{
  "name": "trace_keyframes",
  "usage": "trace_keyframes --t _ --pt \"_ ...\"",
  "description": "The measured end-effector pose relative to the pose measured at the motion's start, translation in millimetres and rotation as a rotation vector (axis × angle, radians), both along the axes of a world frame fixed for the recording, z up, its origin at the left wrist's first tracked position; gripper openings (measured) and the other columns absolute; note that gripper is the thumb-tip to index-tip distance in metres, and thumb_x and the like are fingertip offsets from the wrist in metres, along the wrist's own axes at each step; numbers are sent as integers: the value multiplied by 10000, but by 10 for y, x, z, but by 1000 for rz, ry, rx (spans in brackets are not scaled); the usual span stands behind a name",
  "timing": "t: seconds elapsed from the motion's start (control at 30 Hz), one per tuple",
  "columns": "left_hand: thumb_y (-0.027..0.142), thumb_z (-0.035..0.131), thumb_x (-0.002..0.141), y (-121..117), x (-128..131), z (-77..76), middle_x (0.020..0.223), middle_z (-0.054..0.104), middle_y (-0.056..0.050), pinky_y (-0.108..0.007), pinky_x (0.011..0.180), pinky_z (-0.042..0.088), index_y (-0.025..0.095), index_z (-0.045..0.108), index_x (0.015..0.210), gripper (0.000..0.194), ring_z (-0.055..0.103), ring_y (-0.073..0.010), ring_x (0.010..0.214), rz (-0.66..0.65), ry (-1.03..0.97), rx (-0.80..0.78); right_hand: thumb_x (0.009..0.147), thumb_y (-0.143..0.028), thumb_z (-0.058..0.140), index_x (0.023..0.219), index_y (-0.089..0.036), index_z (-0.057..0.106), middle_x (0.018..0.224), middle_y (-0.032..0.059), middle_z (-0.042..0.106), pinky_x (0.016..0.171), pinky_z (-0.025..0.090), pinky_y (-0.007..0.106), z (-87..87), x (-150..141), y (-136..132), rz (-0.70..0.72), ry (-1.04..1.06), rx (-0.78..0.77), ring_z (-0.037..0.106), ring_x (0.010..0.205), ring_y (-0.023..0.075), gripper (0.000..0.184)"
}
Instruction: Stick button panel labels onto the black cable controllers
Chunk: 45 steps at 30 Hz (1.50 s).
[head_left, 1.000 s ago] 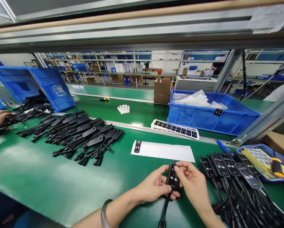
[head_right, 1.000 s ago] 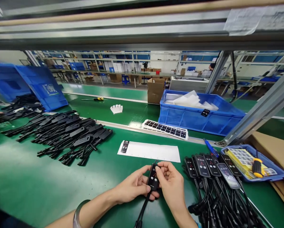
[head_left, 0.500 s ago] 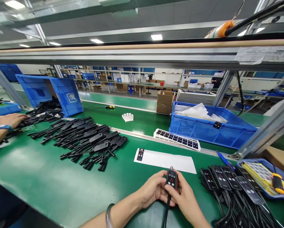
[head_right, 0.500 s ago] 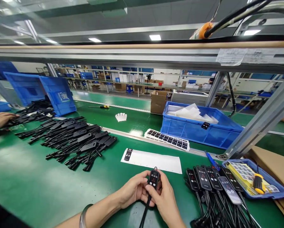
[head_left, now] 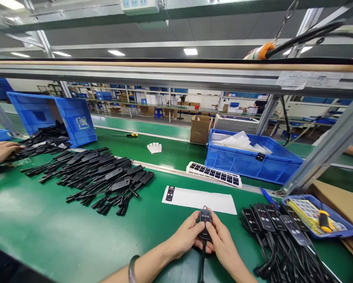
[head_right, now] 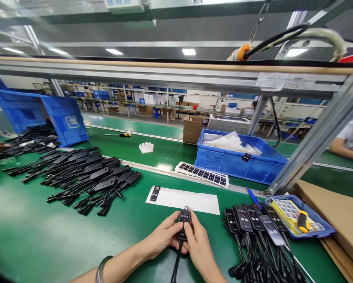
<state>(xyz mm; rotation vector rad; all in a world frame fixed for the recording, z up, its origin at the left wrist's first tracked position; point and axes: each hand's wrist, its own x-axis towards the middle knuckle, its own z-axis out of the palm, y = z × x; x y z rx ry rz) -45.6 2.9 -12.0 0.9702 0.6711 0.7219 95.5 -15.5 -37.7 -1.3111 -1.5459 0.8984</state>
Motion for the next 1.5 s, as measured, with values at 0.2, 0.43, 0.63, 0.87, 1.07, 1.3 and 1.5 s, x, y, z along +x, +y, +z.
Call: trace_keyframes --t 0.2,0.43,0.63,0.87,1.07,1.3,1.5 --pt "507 469 868 71 -31 44 992 657 -109 -354 787 511 162 376 1307 565 663 -191 834 44 -72 57 874 -278 472 1395 -225 392 1154 106 584 883 508 381 202 -62 -69 -68 -428 266 580 1039 252 530" --pt "486 432 883 205 -253 45 1464 354 -116 -492 1137 114 220 392 1381 566 242 -276 1382 56 745 943 857 -264 403 1154 -74 579 892 171 617 737 506 412 739 789 -3 -547 -998 283 619 812 297 394" --pt "519 443 864 210 -181 -4 1502 166 -229 -616 1089 34 109 353 1403 683 66 -395 1394 -80 1099 1032 811 -125 393 957 -45 666 866 233 647 696 474 473 749 1452 53 -636 -1431 7 639 803 385 319" --pt "553 416 865 201 -157 -123 1501 159 -241 -644 1073 49 121 338 1412 702 94 -422 1385 -20 1046 1082 806 -250 423 1005 -169 689 1017 110 699 806 497 353 637 139 810 63 -675 166 657 911 244 342" --pt "511 498 840 320 -150 -309 1517 109 -201 -683 1052 9 184 229 1453 746 57 -440 1382 -32 934 1060 702 -186 550 698 -180 703 692 46 681 640 471 288 346 -870 1313 106 -583 216 639 672 205 153" --pt "473 545 820 445 -60 -448 1481 255 -205 -638 1071 123 146 383 1392 679 159 -419 1375 -75 1006 1124 850 -301 456 740 -199 596 820 59 626 733 465 309 665 -876 1103 158 -418 394 592 802 203 205" --pt "193 462 866 779 -618 85 1255 530 -183 -455 959 372 147 487 1301 438 479 -320 1155 569 1331 963 837 -455 539 812 -228 575 782 18 589 673 476 283 808 -288 491 -93 -98 394 564 718 190 232"
